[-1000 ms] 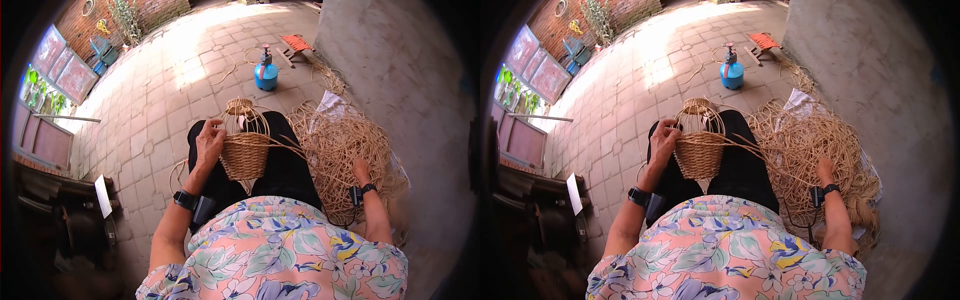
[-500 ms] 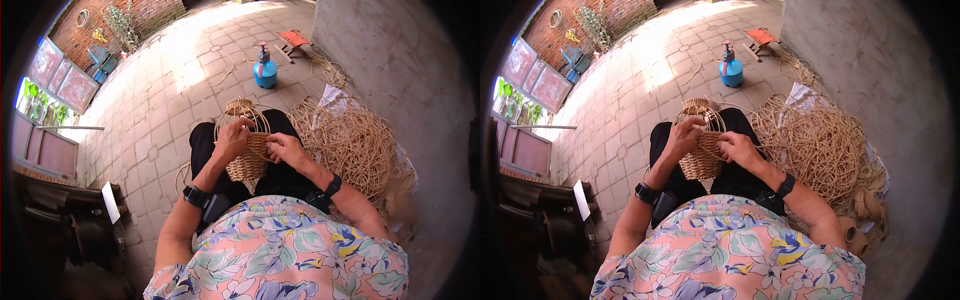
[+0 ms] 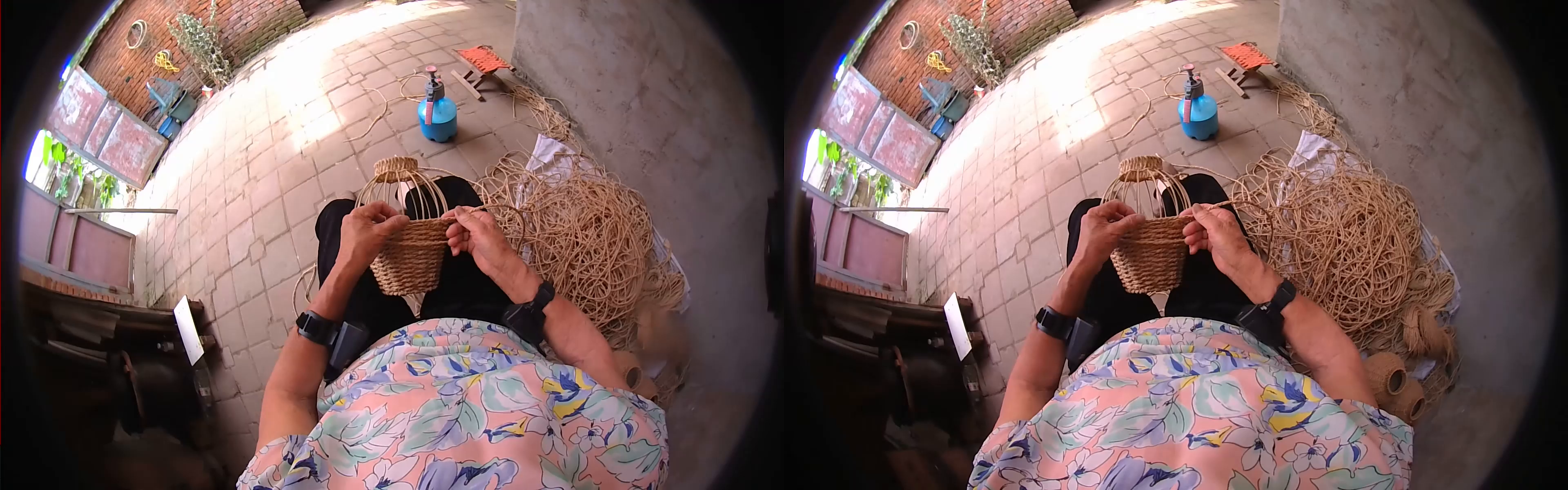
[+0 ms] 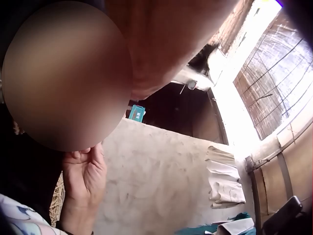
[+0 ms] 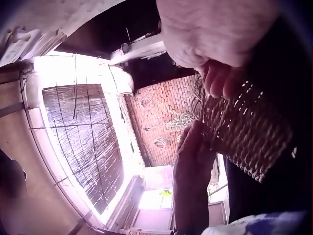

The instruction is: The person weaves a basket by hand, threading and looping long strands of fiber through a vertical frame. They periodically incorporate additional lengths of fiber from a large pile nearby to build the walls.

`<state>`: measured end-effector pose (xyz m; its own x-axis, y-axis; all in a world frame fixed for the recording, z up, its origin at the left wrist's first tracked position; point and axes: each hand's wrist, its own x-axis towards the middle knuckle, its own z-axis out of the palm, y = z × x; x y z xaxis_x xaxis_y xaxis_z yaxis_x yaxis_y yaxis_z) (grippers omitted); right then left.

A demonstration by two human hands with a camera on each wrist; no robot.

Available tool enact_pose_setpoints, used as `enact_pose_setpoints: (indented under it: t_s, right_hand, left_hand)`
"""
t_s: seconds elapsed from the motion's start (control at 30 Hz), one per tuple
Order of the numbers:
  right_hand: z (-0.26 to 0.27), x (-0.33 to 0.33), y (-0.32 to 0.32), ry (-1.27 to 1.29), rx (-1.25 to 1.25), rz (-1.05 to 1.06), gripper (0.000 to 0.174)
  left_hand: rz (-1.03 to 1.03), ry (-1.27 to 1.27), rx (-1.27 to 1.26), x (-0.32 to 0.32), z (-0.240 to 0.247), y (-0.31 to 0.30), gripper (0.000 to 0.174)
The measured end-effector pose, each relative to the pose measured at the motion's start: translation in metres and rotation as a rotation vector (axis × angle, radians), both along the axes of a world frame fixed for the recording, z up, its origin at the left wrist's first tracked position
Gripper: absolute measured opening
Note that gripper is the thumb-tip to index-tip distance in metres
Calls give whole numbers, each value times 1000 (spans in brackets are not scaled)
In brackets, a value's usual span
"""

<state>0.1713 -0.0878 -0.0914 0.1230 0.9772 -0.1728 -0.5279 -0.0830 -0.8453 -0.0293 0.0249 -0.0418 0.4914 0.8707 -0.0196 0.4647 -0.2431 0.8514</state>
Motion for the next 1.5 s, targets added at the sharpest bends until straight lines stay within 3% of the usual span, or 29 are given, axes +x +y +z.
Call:
enact_pose_setpoints:
  t_s: [0.07, 0.23, 0.3, 0.33, 0.37, 0.43, 0.47, 0.7, 0.83, 0.9, 0.97, 1.03, 1.07, 1.1, 1.2, 1.3, 1.37, 1.4, 1.5]
  right_hand:
    - [-7, 8, 6, 32, 1, 12, 28]
    - [35, 13, 44, -42, 89, -40, 15]
    - [42, 10, 61, -289, 203, 101, 10]
    - [47, 6, 68, -597, 132, 98, 10]
    - [45, 2, 71, -598, 134, 96, 10]
    - [37, -4, 79, -1332, 285, 84, 17]
    - [36, -9, 81, -1362, 287, 86, 17]
    - [23, -18, 46, -904, 88, -167, 18]
    - [-6, 6, 22, -1002, -2, -250, 12]
    - [-12, 16, 15, -1054, -63, -253, 13]
    - [-21, 22, 17, -979, -17, -305, 13]
    - [-18, 30, 22, -841, -88, -278, 9]
    - [-17, 35, 25, -670, -81, -270, 9]
    - [-18, 40, 30, -498, -76, -260, 10]
    - [-9, 39, 44, -428, 13, -154, 12]
    - [2, 30, 56, -355, 69, -66, 12]
    - [6, 27, 60, -905, 193, -49, 13]
    - [-1, 23, 64, -1162, 375, -162, 12]
    - [8, 8, 61, -1342, 284, -205, 8]
  left_hand:
    - [10, 45, 46, 2, 3, -4, 24]
    - [17, 224, 227, 10, 12, -17, 29]
    - [64, 307, 259, 14, 13, -19, 31]
    - [62, 307, 261, 15, 13, -20, 31]
    - [75, 323, 282, 15, 12, -20, 32]
    - [86, 341, 305, 15, 11, -18, 33]
    - [85, 337, 293, 15, 11, -16, 33]
    - [62, 257, 277, 12, 10, -18, 34]
    - [-1, 250, 382, 11, 13, -18, 25]
    - [114, 147, 807, 18, 27, -29, 15]
    - [46, 83, 786, 25, 29, -29, 15]
    - [-160, 106, 581, 35, 23, -28, 15]
    - [-190, 71, 541, 40, 21, -28, 19]
    - [-193, 71, 545, 43, 20, -27, 19]
    - [-151, 122, 363, 50, 15, -23, 24]
    - [-148, 156, 390, 50, 13, -20, 24]
    - [-105, 165, 325, 51, 11, -17, 24]
    - [-65, 170, 255, 51, 9, -15, 24]
    - [-21, 29, 74, 41, 8, -6, 22]
